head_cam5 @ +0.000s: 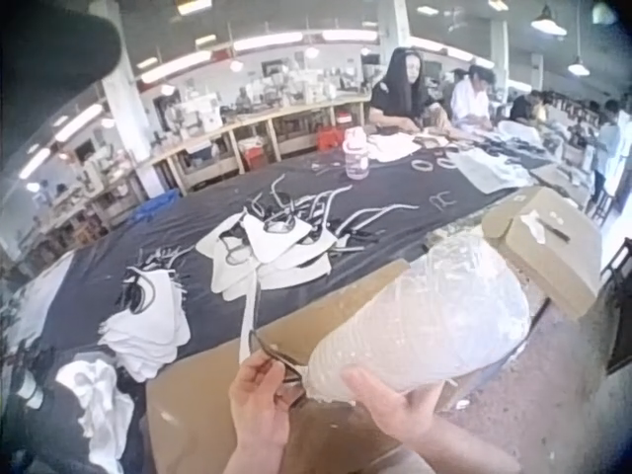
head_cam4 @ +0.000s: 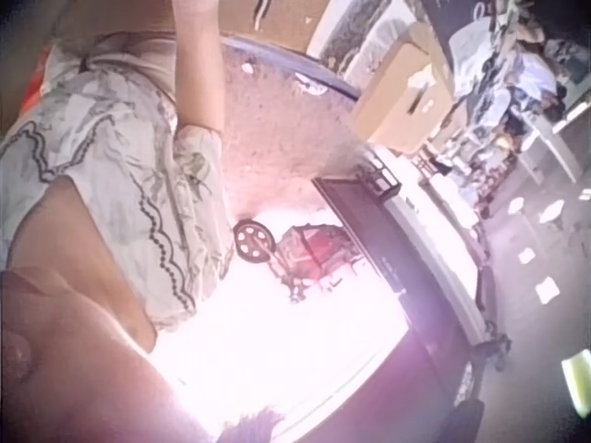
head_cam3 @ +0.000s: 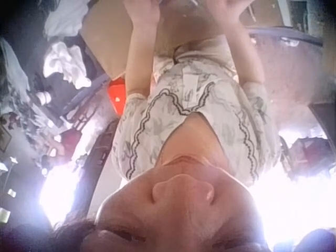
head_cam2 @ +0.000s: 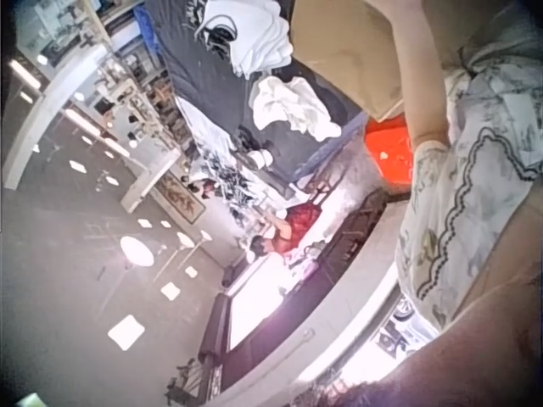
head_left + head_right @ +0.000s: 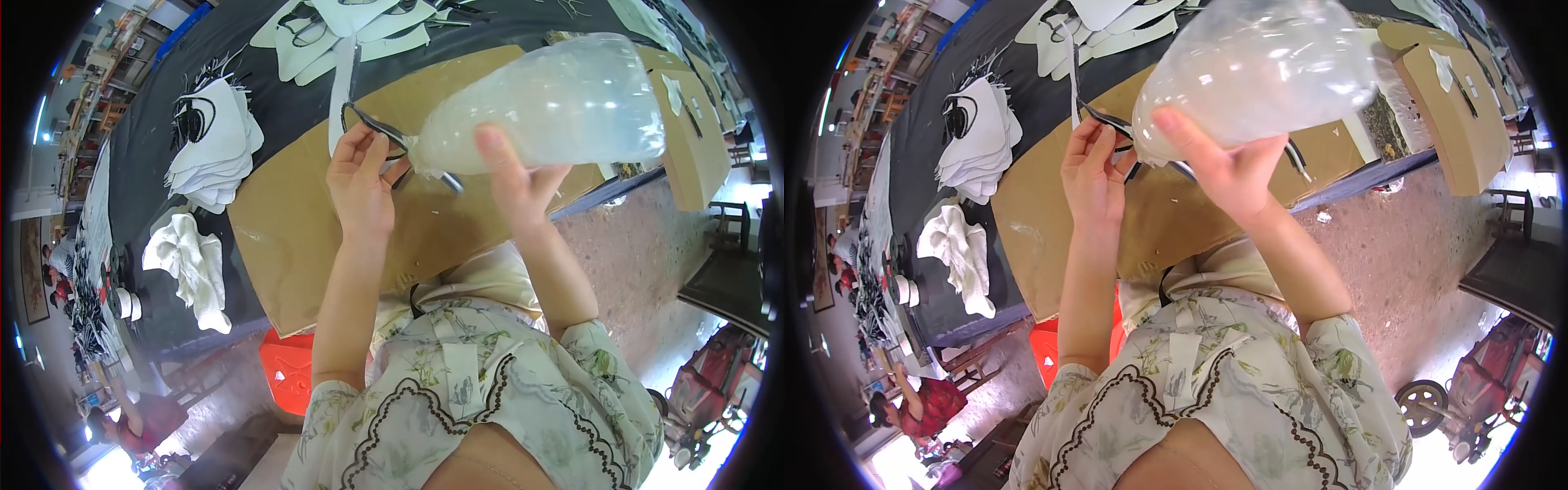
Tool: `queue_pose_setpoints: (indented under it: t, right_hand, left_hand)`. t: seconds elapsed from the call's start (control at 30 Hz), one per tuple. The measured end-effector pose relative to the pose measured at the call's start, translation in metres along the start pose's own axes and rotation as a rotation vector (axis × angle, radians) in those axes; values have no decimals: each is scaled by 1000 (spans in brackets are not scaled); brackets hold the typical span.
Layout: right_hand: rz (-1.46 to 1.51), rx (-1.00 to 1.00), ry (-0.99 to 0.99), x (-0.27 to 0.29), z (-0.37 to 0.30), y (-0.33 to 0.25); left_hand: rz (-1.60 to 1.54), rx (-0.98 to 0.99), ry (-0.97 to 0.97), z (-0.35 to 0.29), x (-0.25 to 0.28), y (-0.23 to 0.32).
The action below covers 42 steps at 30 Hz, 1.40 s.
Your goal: Applying adhesive to shoe upper components and attaching trim pieces in a factory setting.
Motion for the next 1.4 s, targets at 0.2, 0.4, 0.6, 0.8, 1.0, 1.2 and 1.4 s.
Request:
queue_pose_setpoints:
  t: [0.2, 0.4, 0.6, 0.8, 1.0, 1.2, 1.4]
  right_hand:
    - [-42, -66, 21, 15, -16, 5]
    - [-219, 258, -138, -10, -19, -20]
    - [-146, -381, 69, 61, -16, 33]
    - [-211, -204, -144, 0, -10, 42]
    - [-603, -139, -399, -36, -21, 57]
    - [-526, -207, -349, -8, -20, 46]
    - [-650, -48, -460, -49, -25, 62]
  left_hand:
    - [-18, -64, -10, -1, 1, 5]
    - [38, -66, -21, -5, -7, -1]
    - [145, -63, -60, -2, 10, -21]
    - [350, -111, -58, 3, 17, -22]
    - [366, -121, -60, 1, 21, -30]
    - [356, -100, -10, 2, 29, -28]
    - [349, -163, -54, 1, 20, -31]
Point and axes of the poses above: each hand's wrist, its own z-axis towards the middle knuckle, its own x-axis out of the back of the hand, y = z × x, the point moved 10 cm from there along z, towards the middle knuckle, and after that the axes turned 12 degrees about -x, right-handed, at the moved point
